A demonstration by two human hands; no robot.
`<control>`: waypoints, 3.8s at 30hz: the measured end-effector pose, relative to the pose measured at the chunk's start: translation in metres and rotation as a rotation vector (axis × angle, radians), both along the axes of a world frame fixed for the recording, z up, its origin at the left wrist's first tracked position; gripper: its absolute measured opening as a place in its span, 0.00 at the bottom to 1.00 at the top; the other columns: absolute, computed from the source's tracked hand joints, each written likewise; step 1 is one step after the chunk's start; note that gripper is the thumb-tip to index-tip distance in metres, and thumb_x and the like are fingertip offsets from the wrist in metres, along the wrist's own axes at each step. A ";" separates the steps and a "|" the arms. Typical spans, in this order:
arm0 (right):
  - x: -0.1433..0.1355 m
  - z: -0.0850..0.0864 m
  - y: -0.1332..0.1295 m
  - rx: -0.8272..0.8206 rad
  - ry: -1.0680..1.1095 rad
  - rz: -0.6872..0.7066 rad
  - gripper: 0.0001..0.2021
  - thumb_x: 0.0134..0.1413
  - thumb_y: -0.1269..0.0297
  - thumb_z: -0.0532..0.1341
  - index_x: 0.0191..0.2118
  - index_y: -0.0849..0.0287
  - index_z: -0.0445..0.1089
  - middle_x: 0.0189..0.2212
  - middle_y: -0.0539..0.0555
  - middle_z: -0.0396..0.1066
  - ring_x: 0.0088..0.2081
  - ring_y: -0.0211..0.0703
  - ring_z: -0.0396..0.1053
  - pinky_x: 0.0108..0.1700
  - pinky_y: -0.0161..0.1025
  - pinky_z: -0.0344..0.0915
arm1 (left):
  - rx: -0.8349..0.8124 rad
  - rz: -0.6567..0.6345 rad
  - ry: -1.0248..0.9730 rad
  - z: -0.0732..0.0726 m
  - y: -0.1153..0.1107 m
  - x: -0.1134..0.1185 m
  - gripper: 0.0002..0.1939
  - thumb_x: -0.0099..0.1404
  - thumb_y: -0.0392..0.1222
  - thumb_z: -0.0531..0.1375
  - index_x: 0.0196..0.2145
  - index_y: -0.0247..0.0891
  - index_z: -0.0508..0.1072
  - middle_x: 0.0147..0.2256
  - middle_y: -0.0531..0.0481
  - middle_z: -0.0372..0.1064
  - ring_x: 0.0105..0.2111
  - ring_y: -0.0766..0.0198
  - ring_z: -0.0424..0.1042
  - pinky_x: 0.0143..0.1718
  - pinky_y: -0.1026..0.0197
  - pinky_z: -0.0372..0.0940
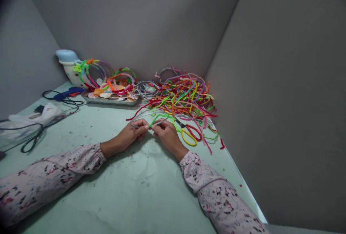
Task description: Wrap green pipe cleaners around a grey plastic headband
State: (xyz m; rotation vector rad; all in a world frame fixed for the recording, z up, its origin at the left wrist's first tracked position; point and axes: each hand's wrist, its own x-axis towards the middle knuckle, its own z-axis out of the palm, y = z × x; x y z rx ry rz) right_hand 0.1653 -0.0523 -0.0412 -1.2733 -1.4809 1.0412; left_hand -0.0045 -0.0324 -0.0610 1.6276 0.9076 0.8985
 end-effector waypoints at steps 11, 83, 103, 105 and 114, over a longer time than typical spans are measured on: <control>0.003 -0.003 0.003 0.083 -0.192 -0.011 0.14 0.49 0.63 0.58 0.16 0.59 0.66 0.16 0.49 0.66 0.24 0.37 0.64 0.30 0.34 0.59 | 0.030 0.012 0.089 0.004 -0.004 -0.001 0.14 0.64 0.50 0.54 0.29 0.37 0.65 0.18 0.58 0.56 0.19 0.70 0.55 0.21 0.66 0.50; 0.004 -0.011 0.005 0.093 0.051 0.058 0.11 0.50 0.58 0.62 0.36 0.59 0.73 0.22 0.49 0.69 0.23 0.37 0.65 0.26 0.34 0.62 | -0.056 0.026 -0.073 0.004 -0.002 0.001 0.13 0.62 0.49 0.56 0.29 0.36 0.66 0.18 0.59 0.54 0.17 0.72 0.52 0.20 0.66 0.48; 0.003 -0.007 0.001 0.120 -0.047 0.005 0.12 0.53 0.57 0.59 0.33 0.60 0.73 0.20 0.50 0.69 0.18 0.35 0.61 0.21 0.33 0.56 | 0.054 0.087 0.042 0.004 -0.003 -0.001 0.13 0.63 0.50 0.54 0.30 0.37 0.68 0.18 0.58 0.55 0.20 0.69 0.53 0.23 0.66 0.48; 0.003 -0.008 0.001 0.125 -0.050 0.000 0.11 0.53 0.57 0.59 0.33 0.60 0.73 0.22 0.50 0.69 0.18 0.35 0.61 0.21 0.34 0.56 | 0.057 0.089 0.051 0.004 -0.002 -0.001 0.13 0.64 0.49 0.54 0.30 0.37 0.68 0.18 0.59 0.55 0.20 0.69 0.53 0.23 0.66 0.49; 0.002 -0.006 0.001 0.149 -0.083 -0.012 0.12 0.54 0.57 0.59 0.30 0.60 0.73 0.21 0.50 0.69 0.17 0.35 0.59 0.20 0.34 0.55 | 0.103 0.097 0.106 0.008 -0.003 -0.001 0.13 0.65 0.48 0.53 0.29 0.36 0.67 0.18 0.58 0.55 0.20 0.69 0.53 0.23 0.65 0.48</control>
